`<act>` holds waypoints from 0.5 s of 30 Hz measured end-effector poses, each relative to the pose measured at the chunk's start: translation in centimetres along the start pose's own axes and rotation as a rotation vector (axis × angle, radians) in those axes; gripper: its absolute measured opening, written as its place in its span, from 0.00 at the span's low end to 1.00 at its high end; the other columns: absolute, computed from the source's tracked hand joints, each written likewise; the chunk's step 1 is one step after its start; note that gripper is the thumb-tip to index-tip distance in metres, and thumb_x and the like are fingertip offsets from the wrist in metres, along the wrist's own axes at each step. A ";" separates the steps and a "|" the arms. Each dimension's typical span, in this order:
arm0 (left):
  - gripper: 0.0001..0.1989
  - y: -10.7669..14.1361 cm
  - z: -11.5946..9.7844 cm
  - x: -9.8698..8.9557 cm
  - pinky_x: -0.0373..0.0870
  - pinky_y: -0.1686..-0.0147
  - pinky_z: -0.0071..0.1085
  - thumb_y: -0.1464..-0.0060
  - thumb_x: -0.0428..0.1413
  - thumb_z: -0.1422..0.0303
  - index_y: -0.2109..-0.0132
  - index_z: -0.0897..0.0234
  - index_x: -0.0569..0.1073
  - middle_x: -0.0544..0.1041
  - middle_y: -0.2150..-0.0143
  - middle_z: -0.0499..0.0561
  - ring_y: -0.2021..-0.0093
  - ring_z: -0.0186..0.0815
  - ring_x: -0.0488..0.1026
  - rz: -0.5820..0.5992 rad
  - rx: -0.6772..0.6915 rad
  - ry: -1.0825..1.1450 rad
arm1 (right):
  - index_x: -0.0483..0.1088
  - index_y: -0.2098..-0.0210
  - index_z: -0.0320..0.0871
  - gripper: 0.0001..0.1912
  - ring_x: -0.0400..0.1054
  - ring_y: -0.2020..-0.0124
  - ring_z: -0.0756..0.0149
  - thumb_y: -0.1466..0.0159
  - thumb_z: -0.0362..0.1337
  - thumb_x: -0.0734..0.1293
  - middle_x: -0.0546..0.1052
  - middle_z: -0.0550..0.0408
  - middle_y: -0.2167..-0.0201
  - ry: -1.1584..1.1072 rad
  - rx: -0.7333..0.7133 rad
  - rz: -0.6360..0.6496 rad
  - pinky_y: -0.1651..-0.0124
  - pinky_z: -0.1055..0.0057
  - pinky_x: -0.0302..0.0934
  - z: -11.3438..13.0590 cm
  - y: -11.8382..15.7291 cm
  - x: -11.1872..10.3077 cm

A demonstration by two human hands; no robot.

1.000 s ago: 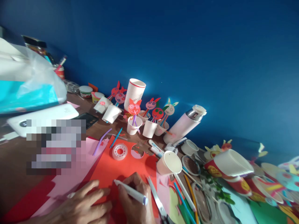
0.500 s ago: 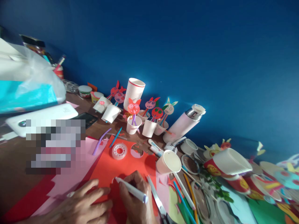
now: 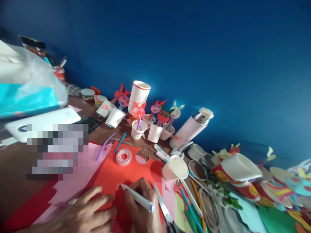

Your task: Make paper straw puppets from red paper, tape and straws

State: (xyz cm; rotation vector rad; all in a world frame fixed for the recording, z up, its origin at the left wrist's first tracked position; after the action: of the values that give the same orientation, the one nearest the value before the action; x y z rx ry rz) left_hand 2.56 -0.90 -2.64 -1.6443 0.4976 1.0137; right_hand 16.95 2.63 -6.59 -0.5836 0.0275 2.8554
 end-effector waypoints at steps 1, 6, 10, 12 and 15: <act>0.03 -0.1 0.0 -0.1 0.49 0.39 0.41 0.40 0.56 0.68 0.62 0.56 0.75 0.81 0.55 0.39 0.54 0.38 0.72 0.015 0.000 -0.006 | 0.65 0.76 0.43 0.18 0.57 0.81 0.73 0.40 0.49 0.68 0.67 0.61 0.83 0.001 0.012 0.008 0.79 0.76 0.49 0.0 0.0 0.0; 0.06 -0.3 -0.1 -0.6 0.49 0.41 0.41 0.39 0.54 0.69 0.63 0.56 0.75 0.81 0.56 0.39 0.55 0.38 0.72 0.013 -0.007 -0.001 | 0.64 0.76 0.43 0.18 0.55 0.82 0.73 0.41 0.50 0.69 0.65 0.61 0.84 0.010 0.045 0.023 0.79 0.75 0.48 0.5 0.1 -0.1; 0.06 0.0 0.0 -0.1 0.47 0.40 0.42 0.40 0.53 0.69 0.65 0.57 0.74 0.81 0.58 0.40 0.56 0.39 0.71 -0.050 -0.002 0.018 | 0.62 0.76 0.44 0.20 0.54 0.82 0.73 0.40 0.53 0.67 0.63 0.62 0.84 0.011 0.014 0.020 0.78 0.75 0.47 0.6 0.1 -0.1; 0.07 0.3 -0.1 0.2 0.45 0.39 0.43 0.40 0.53 0.68 0.67 0.57 0.74 0.81 0.60 0.41 0.57 0.39 0.71 -0.127 0.036 0.022 | 0.61 0.76 0.44 0.22 0.52 0.82 0.73 0.39 0.55 0.65 0.62 0.63 0.84 -0.011 0.001 0.027 0.79 0.75 0.45 0.5 0.2 0.1; 0.08 0.7 -0.1 0.5 0.43 0.38 0.44 0.41 0.53 0.69 0.69 0.58 0.73 0.80 0.64 0.41 0.59 0.39 0.71 -0.235 0.066 0.014 | 0.60 0.76 0.45 0.23 0.50 0.83 0.74 0.39 0.57 0.64 0.59 0.65 0.85 -0.016 -0.011 0.025 0.79 0.75 0.42 0.4 0.3 0.2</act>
State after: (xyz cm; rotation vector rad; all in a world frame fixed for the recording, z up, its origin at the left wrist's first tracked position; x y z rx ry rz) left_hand 2.33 -1.14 -3.46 -1.6098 0.3345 0.8045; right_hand 16.56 2.44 -6.33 -0.5665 0.0170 2.8857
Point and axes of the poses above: each hand's wrist, its own y-axis away from the middle knuckle, its own x-axis out of the palm, z = x × y, the point moved 9 cm from there along -y, towards the middle knuckle
